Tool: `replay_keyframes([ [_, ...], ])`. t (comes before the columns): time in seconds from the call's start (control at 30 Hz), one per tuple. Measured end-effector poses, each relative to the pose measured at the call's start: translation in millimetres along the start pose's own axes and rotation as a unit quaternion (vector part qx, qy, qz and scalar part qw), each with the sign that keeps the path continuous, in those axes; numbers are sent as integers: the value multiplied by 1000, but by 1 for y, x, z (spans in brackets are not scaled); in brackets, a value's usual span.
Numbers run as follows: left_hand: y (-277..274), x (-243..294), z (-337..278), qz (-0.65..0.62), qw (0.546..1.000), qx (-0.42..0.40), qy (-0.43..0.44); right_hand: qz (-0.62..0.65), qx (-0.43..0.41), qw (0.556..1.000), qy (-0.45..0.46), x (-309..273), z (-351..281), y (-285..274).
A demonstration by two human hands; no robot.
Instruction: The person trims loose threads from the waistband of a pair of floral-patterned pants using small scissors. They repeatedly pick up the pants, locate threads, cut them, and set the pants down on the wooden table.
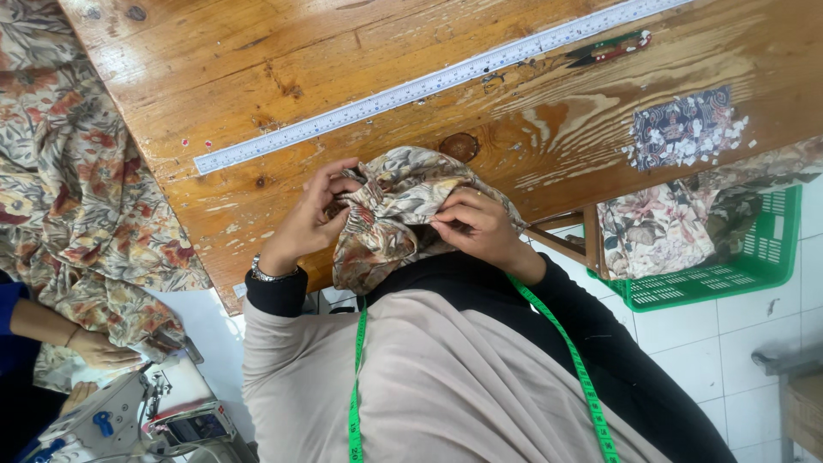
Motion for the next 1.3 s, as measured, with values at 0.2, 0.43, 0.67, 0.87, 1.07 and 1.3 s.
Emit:
replay_keyframes([
  [0.2, 14, -25, -14, -48, 988, 114, 96, 63, 5, 995, 76, 8, -4, 9],
  [0.43, 21, -33, -15, -84, 975, 139, 152, -17, 3, 1000, -12, 4, -9, 19],
  [0.67, 12, 14, 0, 76, 968, 159, 180, -221, 64, 971, -72, -14, 13, 52],
  [0.87, 7, 54, 9, 124, 941, 240, 203, -172, 57, 983, -19, -6, 15, 73],
  [1.07, -36, 141, 29, 293, 827, 357, 320, -255, 161, 938, -172, -39, 100, 66],
  [1.3, -102, 197, -23, 206, 802, 386, 406, -234, 5, 898, -372, -46, 123, -71],
])
Point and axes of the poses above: each hand's wrist, its own z-axis towards the middle knuckle, its own y-axis out of the palm, x = y × z, the point moved 1 cm from there along z, towards the middle knuckle, and after that the axes turned 2 degrees about z, right-handed, at the moved point
